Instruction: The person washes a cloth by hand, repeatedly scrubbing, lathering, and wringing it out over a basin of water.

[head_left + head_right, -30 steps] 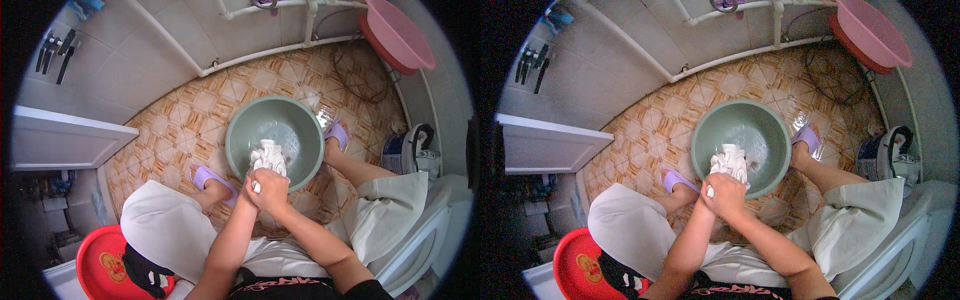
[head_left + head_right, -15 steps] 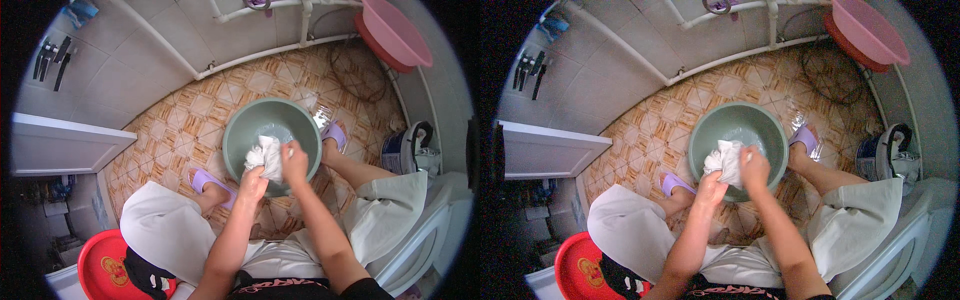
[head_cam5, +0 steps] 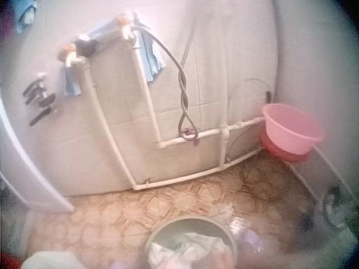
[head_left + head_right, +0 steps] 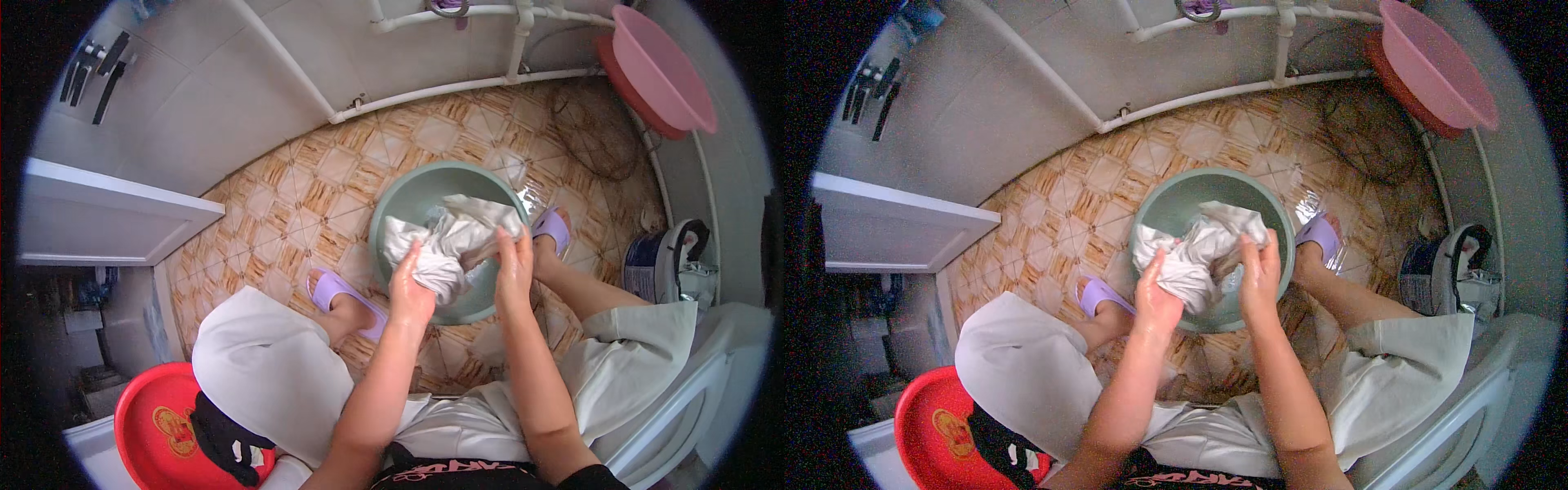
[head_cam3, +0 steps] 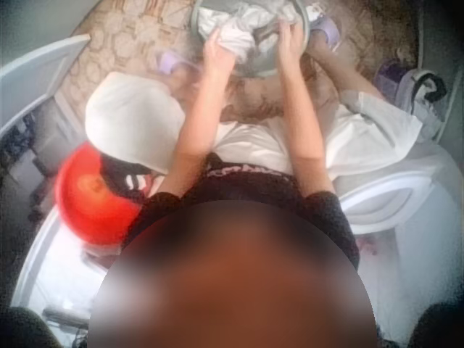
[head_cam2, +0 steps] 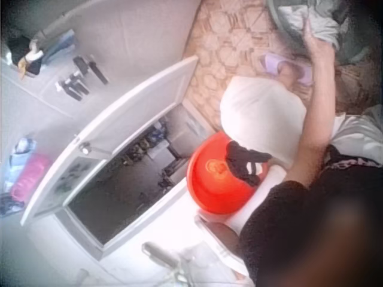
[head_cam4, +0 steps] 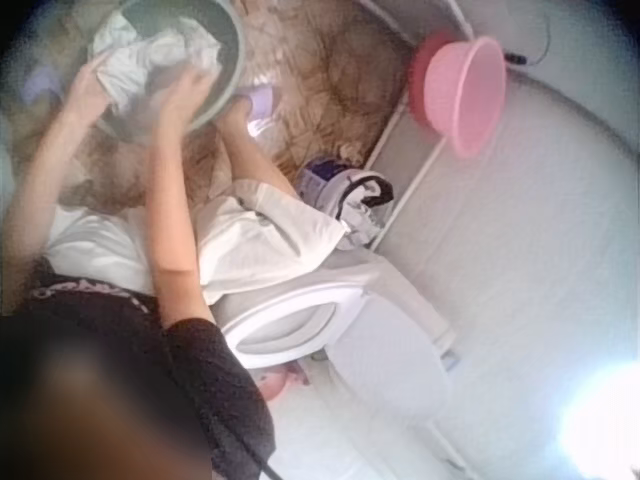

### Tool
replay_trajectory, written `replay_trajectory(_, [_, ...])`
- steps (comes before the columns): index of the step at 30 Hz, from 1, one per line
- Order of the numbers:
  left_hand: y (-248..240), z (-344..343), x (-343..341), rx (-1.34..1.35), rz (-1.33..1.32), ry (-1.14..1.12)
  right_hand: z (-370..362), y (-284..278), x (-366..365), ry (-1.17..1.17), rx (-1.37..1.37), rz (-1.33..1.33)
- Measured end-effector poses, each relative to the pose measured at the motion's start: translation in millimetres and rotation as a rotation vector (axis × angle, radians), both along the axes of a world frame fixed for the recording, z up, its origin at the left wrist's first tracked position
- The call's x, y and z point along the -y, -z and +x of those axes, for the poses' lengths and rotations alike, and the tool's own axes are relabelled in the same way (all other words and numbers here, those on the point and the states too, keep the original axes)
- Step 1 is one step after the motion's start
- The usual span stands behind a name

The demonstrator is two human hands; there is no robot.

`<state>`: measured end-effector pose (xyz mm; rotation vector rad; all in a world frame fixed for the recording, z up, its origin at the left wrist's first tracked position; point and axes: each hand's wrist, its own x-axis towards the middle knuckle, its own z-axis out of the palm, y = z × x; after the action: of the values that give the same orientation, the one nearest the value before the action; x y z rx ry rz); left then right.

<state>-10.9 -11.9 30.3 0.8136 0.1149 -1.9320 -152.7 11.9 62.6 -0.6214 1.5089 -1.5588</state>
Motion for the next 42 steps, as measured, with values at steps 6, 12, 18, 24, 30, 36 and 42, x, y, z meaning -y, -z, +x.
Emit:
replay_trajectory(6, [77.1,16.8,-19.4,-0.169,0.095,0.162,81.3,-21.8,-28.6,-0.372,-0.508,0.015])
replay_trajectory(12, [49.5,-28.6,-39.4,0.244,0.111,0.362,29.9,29.8,-5.5,-0.068,-0.633,0.354])
replay_trajectory(18, [49.2,-4.0,-28.3,-0.323,0.052,0.385,76.1,9.4,-37.3,-0.319,-0.844,0.004])
replay_trajectory(24, [-6.5,-16.3,-15.5,0.129,0.067,0.114,-39.3,40.7,5.3,-0.022,-0.334,0.278])
replay_trajectory(30, [57.4,9.9,-31.4,0.972,-0.249,0.565,-30.6,-44.7,6.7,0.034,0.504,0.036])
replay_trajectory(36, [23.5,-0.1,-7.4,1.590,-0.672,0.557,-27.1,-69.0,-12.1,-0.146,0.475,0.071])
replay_trajectory(42, [-14.5,23.4,10.7,0.590,-0.414,0.670,-32.4,-71.0,-4.0,-0.056,0.283,0.107])
